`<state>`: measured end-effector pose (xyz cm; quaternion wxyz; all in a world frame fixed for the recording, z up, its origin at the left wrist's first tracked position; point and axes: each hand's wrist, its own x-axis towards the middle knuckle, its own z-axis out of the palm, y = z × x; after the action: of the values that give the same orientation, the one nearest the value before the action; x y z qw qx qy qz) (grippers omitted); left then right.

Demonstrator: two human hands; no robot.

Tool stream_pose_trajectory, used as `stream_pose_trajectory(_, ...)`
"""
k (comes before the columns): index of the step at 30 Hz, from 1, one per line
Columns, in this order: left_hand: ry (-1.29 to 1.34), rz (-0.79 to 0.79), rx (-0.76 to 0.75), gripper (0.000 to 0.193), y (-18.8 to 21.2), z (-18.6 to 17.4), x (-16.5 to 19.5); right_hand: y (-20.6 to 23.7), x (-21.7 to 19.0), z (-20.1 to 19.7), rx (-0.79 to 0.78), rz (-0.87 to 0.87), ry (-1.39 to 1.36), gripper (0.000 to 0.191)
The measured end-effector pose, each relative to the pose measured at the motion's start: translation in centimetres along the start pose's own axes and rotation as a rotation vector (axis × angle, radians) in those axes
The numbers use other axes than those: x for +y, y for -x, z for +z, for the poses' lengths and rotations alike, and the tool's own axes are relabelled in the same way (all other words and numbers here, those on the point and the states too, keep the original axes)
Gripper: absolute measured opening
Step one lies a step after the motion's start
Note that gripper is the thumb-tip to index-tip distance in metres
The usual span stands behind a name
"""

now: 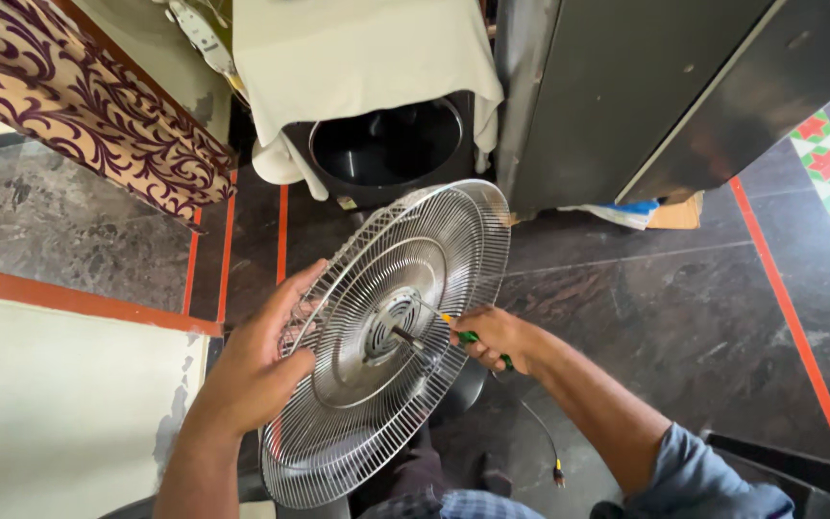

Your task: The person works on a standing fan lying on the floor, using a screwdriver to loosen and tighten the fastener at the center of the blade assembly while steadying the fan guard with the other hand. They briefly set the screwdriver on a nearby chair with a paper before returning to work on the fan.

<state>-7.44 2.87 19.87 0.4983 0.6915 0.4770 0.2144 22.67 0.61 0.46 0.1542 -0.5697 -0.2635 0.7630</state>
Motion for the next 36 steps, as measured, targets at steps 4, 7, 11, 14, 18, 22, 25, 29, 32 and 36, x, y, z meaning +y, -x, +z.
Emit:
stream_pose_trajectory(4, -0.038, -0.007, 0.04, 0.086, 0.1, 0.2, 0.4, 0.3, -0.3, -0.2, -0.005, -0.007, 0.051, 0.027)
stream_pose_trajectory(7, -0.022, 0.049, 0.035, 0.086, 0.2, 0.5, 0.7, 0.8, -0.5, -0.6, -0.015, -0.01, 0.073, 0.026)
stream_pose_trajectory(11, -0.003, 0.053, 0.019, 0.084, 0.1, 0.7, 0.7, 1.8, 0.0, -1.2, 0.037, -0.015, 0.125, 0.027)
stream_pose_trajectory(14, 0.011, 0.014, 0.02, 0.084, 0.3, 0.7, 0.4, 2.0, 0.4, -1.1, 0.068, -0.017, 0.125, 0.028)
stream_pose_trajectory(18, 0.091, -0.082, 0.002, 0.093, 0.5, 0.4, -0.2, 1.8, 0.5, -0.9, 0.079, -0.03, 0.145, 0.023)
stream_pose_trajectory(22, 0.274, 0.013, -0.048, 0.093, 0.4, 0.5, -0.5, 1.7, 0.7, -0.6, 0.067, -0.026, 0.08, 0.022)
stream_pose_trajectory(25, 0.261, 0.022, -0.064, 0.094, 0.6, 0.5, -0.6, 1.8, 1.0, -0.5, 0.082, -0.028, 0.1, 0.023)
stream_pose_trajectory(29, 0.262, 0.012, -0.057, 0.094, 0.4, 0.6, -0.6, 1.9, 1.1, -0.5, 0.079, -0.051, 0.098, 0.024)
stream_pose_trajectory(32, 0.265, -0.025, -0.063, 0.093, 0.5, 0.6, -0.5, 2.0, 1.2, -0.2, 0.085, -0.053, 0.1, 0.024)
stream_pose_trajectory(36, 0.237, -0.04, -0.057, 0.094, 0.4, 0.5, -0.4, 2.0, 1.2, -0.1, 0.085, -0.063, 0.098, 0.025)
